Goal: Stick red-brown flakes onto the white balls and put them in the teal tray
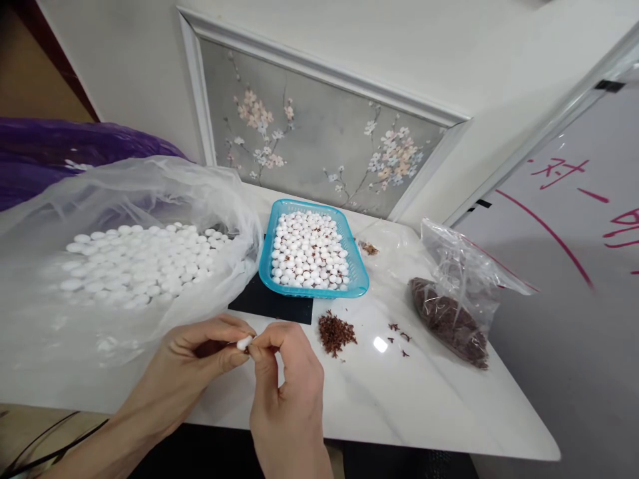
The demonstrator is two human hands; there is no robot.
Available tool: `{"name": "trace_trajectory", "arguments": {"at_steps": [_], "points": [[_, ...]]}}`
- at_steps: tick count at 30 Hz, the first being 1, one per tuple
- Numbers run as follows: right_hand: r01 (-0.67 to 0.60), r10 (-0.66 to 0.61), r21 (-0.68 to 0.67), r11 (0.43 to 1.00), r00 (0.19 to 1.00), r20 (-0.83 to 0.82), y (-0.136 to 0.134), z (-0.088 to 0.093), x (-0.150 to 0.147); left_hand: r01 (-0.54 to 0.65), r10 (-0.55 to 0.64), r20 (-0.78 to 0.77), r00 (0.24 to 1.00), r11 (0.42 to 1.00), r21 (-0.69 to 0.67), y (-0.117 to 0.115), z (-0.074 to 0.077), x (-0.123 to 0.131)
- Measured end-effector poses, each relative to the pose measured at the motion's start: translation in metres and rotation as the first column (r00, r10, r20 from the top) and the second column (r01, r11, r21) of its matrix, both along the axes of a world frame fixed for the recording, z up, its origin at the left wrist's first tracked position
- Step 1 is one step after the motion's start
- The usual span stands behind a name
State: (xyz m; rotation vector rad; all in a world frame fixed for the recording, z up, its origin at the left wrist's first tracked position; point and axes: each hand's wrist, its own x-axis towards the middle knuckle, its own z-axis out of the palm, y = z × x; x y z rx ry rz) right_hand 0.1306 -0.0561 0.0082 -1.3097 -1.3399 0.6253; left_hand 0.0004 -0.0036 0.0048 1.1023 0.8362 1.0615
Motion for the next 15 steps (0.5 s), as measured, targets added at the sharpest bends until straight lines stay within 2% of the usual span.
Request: {"name": "trace_trajectory", "arguments": {"at_steps": [7, 11, 15], "points": [[0.004, -0.01, -0.094, 0.996, 0.998, -0.067, 0.0058, -0.0062, -0.0009, -0.007, 0.007, -0.012, 1.0, 1.0, 0.029, 0.0035, -0.0018, 0.0009], [0.021, -0.037, -0.117, 0.993, 0.99, -0.138, 0.0063, -0.0092, -0.0021, -0.02, 0.021, 0.017, 1.0, 0.999, -0.034, 0.0045, -0.0031, 0.003], [-0.012, -0.001, -0.082, 0.997, 0.986, -0.164, 0.0034, -0.0034, 0.0037, 0.06, -0.049, 0.097, 0.994, 0.992, -0.114, 0.0071, -0.0038, 0.0025]]}}
